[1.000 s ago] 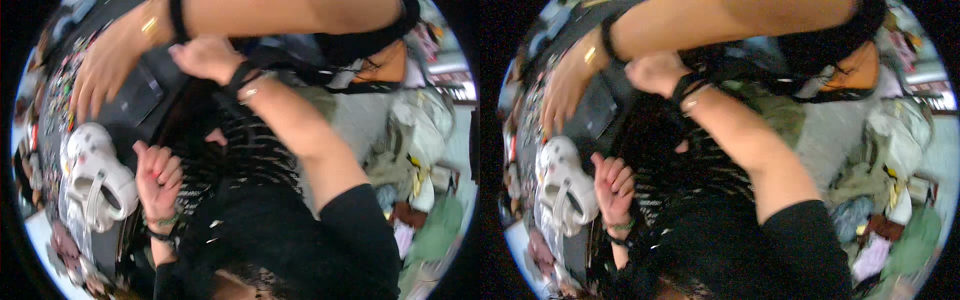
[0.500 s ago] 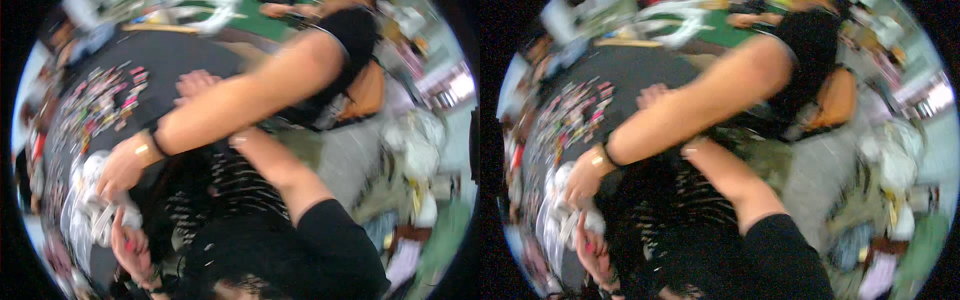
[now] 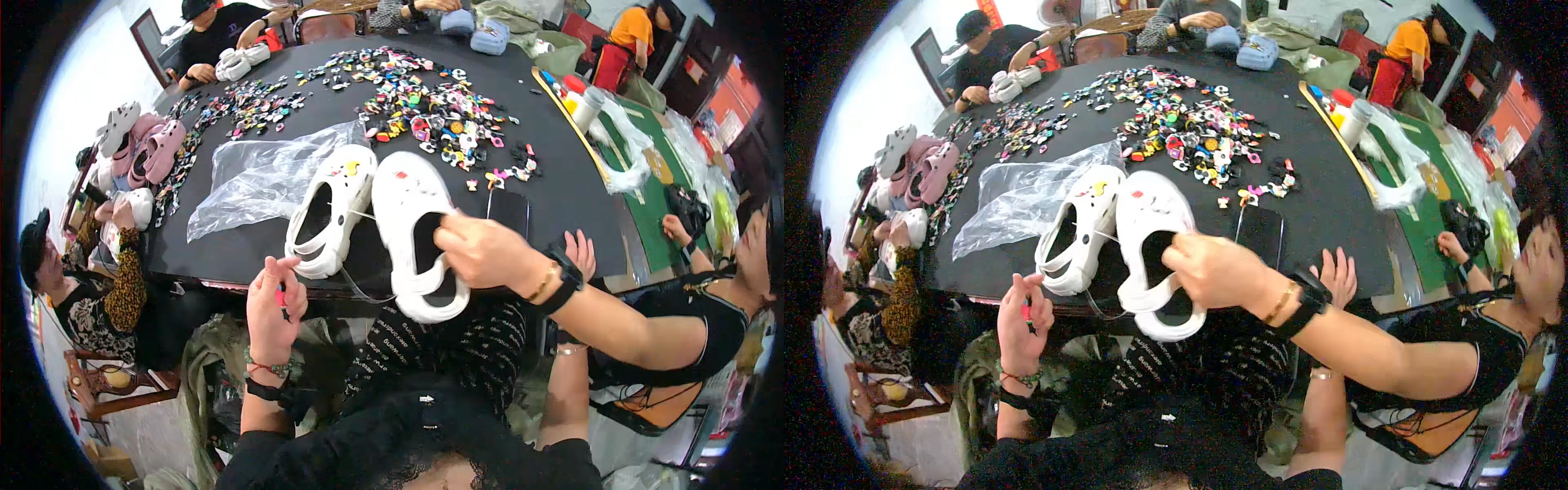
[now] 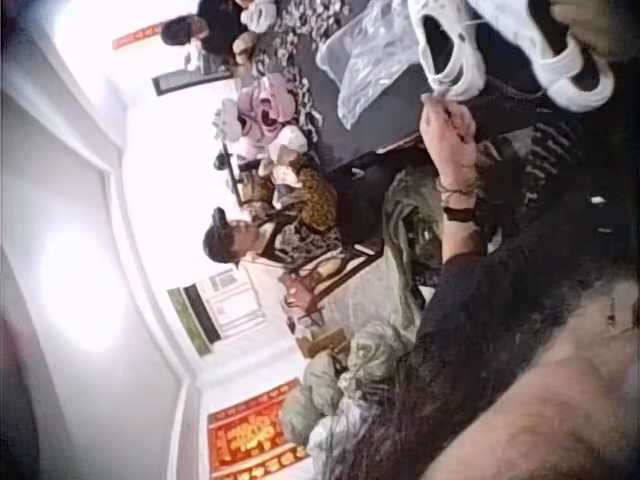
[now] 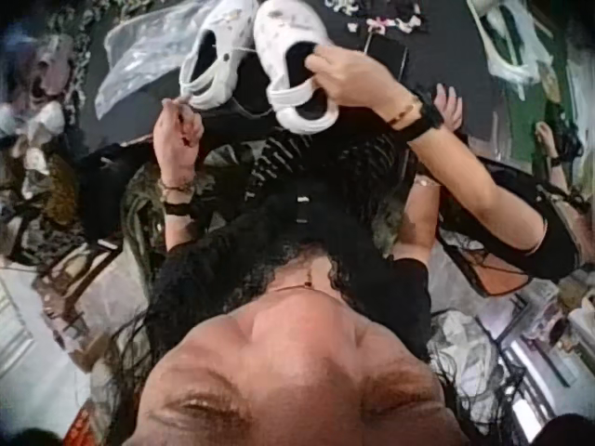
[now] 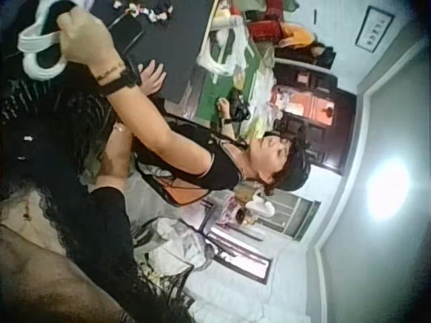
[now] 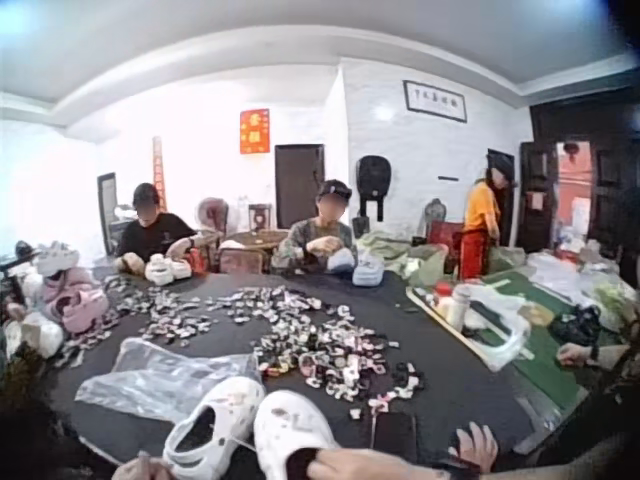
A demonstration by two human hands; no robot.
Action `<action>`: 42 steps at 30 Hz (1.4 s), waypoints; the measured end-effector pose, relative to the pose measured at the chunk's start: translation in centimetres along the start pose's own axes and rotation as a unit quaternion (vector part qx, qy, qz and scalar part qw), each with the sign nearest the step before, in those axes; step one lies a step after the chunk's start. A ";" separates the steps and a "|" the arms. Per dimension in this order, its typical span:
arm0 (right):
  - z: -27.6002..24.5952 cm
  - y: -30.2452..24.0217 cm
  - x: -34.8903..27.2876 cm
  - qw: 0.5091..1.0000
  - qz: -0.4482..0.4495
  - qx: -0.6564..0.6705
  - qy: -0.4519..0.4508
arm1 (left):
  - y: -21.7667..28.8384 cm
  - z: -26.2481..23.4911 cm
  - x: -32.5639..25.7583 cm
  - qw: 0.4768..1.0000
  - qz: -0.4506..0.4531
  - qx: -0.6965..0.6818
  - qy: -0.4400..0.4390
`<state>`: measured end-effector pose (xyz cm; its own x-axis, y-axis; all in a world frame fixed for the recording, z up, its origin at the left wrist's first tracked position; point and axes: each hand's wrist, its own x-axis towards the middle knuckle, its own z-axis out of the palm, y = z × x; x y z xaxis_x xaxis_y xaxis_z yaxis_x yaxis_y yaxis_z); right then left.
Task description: Decorate shoes with charms.
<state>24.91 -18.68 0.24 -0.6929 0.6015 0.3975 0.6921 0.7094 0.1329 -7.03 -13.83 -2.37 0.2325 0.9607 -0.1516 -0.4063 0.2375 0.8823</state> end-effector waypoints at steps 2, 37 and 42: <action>0.3 1.5 -1.3 1.000 0.030 0.001 0.010 | 0.0 -0.6 1.0 0.995 0.050 0.083 -0.007; -1.3 -3.2 1.3 0.897 0.265 0.279 0.219 | 5.6 4.4 7.0 0.498 0.551 0.670 0.015; -3.8 -1.3 -2.2 0.556 0.465 0.598 0.343 | 6.5 8.9 -0.2 0.532 0.607 0.577 -0.124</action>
<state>26.34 -22.31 2.63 0.3762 0.9215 0.0963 -0.2259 0.1920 -0.9550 -1.87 -13.78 7.39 0.5853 0.2227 0.7797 0.3909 -0.9199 -0.0307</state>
